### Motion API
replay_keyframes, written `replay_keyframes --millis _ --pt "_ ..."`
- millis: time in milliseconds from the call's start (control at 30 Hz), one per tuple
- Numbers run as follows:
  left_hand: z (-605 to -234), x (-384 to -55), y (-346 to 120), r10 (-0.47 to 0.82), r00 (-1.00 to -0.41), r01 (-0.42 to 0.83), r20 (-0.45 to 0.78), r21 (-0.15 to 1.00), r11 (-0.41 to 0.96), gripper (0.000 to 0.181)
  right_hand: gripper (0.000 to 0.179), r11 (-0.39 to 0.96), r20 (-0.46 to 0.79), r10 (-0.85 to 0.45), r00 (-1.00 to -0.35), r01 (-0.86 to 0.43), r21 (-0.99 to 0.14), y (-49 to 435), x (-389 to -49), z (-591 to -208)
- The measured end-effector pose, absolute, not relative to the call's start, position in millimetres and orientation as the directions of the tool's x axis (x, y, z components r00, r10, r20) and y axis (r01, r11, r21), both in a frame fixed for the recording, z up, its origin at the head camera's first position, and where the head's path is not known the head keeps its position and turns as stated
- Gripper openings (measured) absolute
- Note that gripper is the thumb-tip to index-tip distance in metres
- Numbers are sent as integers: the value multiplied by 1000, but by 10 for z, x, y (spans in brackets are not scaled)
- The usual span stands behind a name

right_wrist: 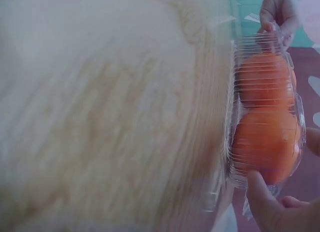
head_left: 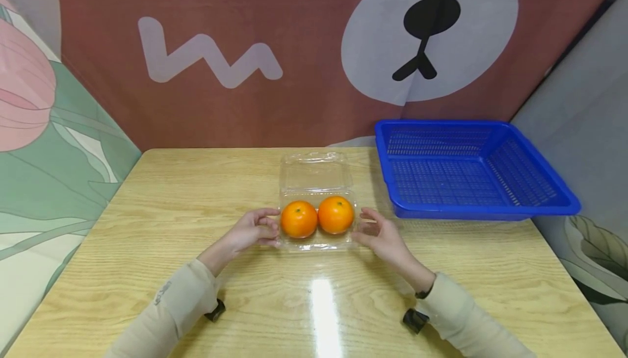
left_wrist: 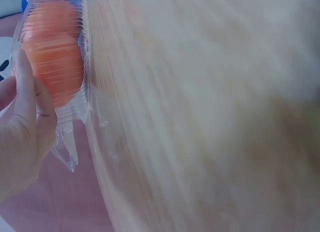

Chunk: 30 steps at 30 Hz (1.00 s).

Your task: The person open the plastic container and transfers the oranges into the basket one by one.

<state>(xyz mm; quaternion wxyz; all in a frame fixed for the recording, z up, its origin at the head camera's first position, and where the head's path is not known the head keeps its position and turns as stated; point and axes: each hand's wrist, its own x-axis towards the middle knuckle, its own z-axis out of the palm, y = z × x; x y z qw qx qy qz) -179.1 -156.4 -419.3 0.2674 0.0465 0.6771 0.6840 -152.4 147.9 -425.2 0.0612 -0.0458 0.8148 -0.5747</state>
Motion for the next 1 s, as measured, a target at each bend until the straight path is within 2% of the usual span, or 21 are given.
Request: replay_keyframes --millis 200,400,633,1000 --pt "-4199 -1791 -1594 434 -848 -307 -304 950 65 54 74 527 128 -130 -983 -178 -831 1431 -1523 -4220" --pt "-4193 -1789 -1619 448 -841 -305 -304 950 72 54 80 600 205 -169 -964 -265 -755 1374 -1591 -4208" --pt "-4186 -1782 -1627 446 -844 -288 -297 953 91 54 84 628 209 -230 -950 -309 -714 1316 -1702 -4199" --pt "-4200 -1785 -1646 449 -842 -290 -301 952 95 55 92 675 130 -263 -956 -278 -683 1258 -1791 -4220"
